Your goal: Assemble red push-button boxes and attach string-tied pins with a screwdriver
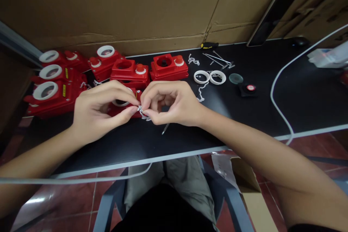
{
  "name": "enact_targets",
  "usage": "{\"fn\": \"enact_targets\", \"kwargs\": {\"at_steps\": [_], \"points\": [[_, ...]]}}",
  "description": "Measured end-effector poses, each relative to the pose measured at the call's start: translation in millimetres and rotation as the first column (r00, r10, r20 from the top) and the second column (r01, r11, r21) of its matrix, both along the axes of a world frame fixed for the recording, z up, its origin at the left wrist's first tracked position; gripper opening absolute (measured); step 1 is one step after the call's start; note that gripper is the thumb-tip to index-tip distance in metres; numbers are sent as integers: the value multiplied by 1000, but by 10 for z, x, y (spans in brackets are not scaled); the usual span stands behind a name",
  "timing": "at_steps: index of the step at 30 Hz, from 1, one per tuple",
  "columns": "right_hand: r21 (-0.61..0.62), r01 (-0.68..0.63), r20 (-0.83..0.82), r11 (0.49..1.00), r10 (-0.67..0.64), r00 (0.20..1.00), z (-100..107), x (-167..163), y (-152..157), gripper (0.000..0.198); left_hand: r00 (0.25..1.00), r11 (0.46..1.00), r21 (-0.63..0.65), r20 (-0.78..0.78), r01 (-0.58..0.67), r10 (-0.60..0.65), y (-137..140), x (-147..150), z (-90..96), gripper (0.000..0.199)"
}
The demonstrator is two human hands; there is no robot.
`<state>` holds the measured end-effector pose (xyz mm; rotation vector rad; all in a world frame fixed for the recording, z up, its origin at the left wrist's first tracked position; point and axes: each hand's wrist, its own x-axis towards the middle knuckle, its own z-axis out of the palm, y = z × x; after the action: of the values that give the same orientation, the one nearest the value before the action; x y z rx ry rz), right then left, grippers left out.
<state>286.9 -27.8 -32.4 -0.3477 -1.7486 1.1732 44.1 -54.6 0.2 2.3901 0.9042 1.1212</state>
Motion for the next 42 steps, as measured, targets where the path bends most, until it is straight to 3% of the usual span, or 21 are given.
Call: {"fn": "enact_targets", "kwargs": {"at_steps": [14, 21, 28, 34, 42], "points": [[-141, -181, 63, 973, 191, 980, 37, 35, 24, 14, 997, 995, -76, 24, 71, -70, 15, 5, 23, 12], [-177, -203, 39, 963, 213, 976, 16, 20, 25, 14, 993, 994, -40, 69, 98, -95, 5, 22, 8, 12], [-200, -215, 37, 956, 227, 973, 15, 35, 29, 17, 997, 994, -84, 45, 71, -68, 11, 20, 29, 16], [-304, -305, 42, 902, 332, 942, 74, 69, 24, 18, 986, 988, -33, 74, 152, -149, 48, 4, 19, 17], [-416, -321, 32, 851, 367, 930, 89, 66, -1, 28, 962, 953, 154, 37, 262, -270, 134, -46, -28, 8]]}}
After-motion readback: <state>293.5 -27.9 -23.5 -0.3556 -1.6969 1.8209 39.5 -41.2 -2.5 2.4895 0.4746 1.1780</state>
